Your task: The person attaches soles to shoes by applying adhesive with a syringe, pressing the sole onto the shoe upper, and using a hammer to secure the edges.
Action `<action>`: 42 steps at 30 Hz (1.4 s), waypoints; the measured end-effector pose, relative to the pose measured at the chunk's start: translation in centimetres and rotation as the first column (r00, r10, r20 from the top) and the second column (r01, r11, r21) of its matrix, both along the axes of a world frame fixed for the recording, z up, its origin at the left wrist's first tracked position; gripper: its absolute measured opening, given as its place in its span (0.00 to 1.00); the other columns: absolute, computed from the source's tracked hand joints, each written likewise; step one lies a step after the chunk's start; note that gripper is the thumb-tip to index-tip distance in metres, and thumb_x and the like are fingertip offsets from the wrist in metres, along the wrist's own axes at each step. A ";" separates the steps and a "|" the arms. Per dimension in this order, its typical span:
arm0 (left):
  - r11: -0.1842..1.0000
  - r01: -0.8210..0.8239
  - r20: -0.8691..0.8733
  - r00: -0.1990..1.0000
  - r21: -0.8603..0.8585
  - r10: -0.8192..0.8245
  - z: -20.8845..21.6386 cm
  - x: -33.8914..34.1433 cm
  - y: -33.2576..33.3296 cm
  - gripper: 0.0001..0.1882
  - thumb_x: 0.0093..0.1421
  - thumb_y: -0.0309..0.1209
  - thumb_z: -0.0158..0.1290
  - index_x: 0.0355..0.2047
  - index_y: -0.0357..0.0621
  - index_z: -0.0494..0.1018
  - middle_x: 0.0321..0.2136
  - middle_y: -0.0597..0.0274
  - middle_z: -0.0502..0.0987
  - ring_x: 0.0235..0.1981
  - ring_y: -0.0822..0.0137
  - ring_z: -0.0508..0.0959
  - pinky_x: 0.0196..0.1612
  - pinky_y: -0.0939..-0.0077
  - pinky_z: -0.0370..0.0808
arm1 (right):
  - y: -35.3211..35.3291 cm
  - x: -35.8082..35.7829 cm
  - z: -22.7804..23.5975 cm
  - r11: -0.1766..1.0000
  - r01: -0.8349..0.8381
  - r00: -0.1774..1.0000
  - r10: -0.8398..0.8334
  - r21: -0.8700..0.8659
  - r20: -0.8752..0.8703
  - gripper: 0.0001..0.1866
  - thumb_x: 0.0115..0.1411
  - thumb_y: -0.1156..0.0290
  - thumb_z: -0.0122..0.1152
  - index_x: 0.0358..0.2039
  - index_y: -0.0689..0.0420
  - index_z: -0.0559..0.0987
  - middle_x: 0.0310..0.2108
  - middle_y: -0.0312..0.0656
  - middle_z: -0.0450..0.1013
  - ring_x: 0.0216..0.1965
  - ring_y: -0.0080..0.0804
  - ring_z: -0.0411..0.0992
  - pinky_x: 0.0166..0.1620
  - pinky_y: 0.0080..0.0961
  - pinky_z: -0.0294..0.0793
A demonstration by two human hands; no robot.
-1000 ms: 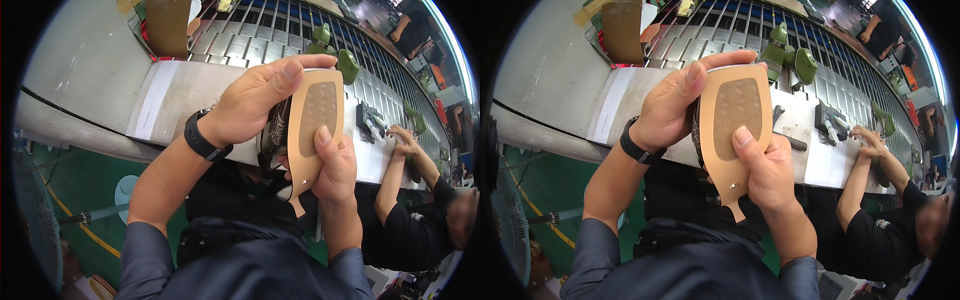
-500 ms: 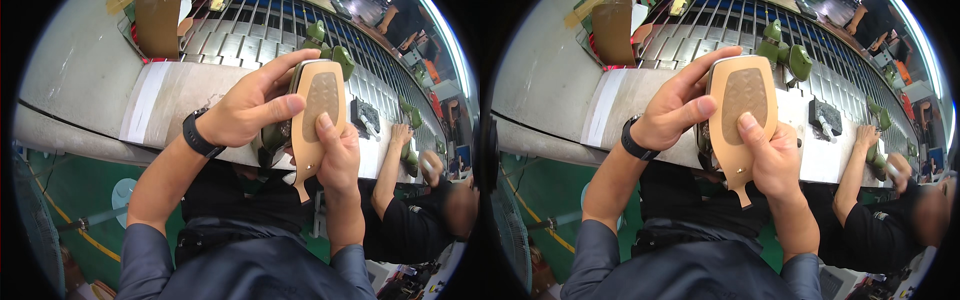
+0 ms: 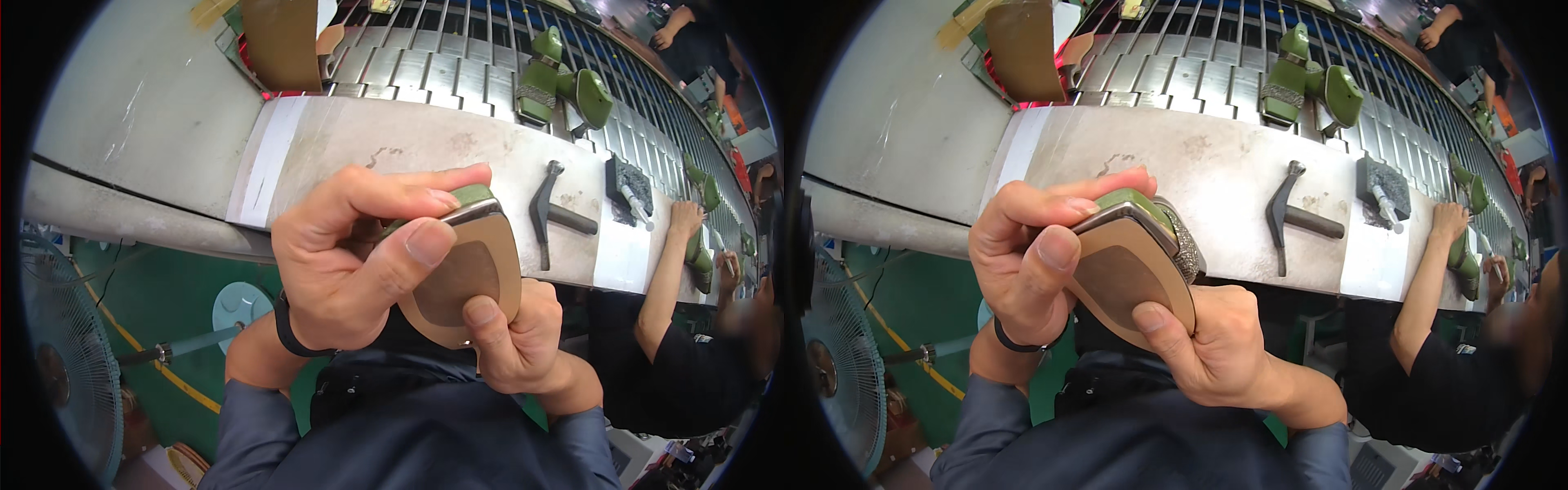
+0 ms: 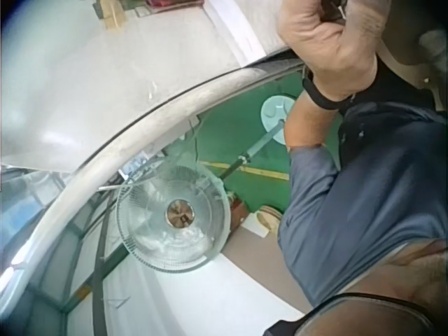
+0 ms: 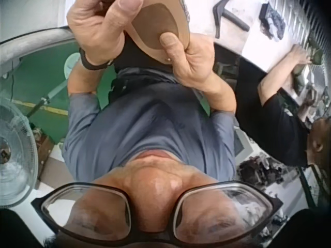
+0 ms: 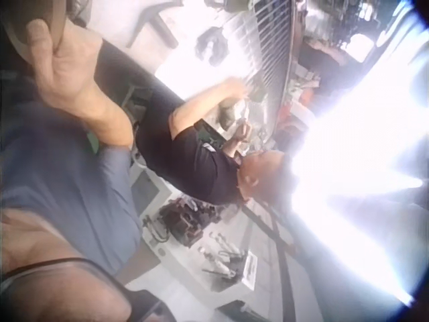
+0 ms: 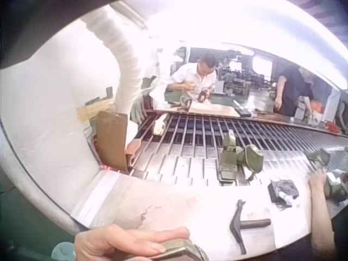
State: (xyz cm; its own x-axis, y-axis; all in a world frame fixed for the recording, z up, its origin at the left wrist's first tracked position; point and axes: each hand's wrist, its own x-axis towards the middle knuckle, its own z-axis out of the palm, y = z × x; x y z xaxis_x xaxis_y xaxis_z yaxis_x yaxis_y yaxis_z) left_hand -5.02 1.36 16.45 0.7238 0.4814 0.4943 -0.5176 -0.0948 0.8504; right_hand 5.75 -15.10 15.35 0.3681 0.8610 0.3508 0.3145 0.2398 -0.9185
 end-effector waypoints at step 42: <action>0.863 0.147 -0.059 0.978 -0.483 -0.200 2.8 5.6 7.8 0.17 0.71 0.30 0.52 0.55 0.29 0.74 0.48 0.51 0.80 0.49 0.63 0.81 0.55 0.70 0.78 | 6.1 3.4 -0.2 0.979 -0.082 0.922 0.003 -0.186 -0.387 0.16 0.73 0.65 0.59 0.36 0.66 0.84 0.26 0.35 0.79 0.26 0.15 0.73 0.29 0.16 0.73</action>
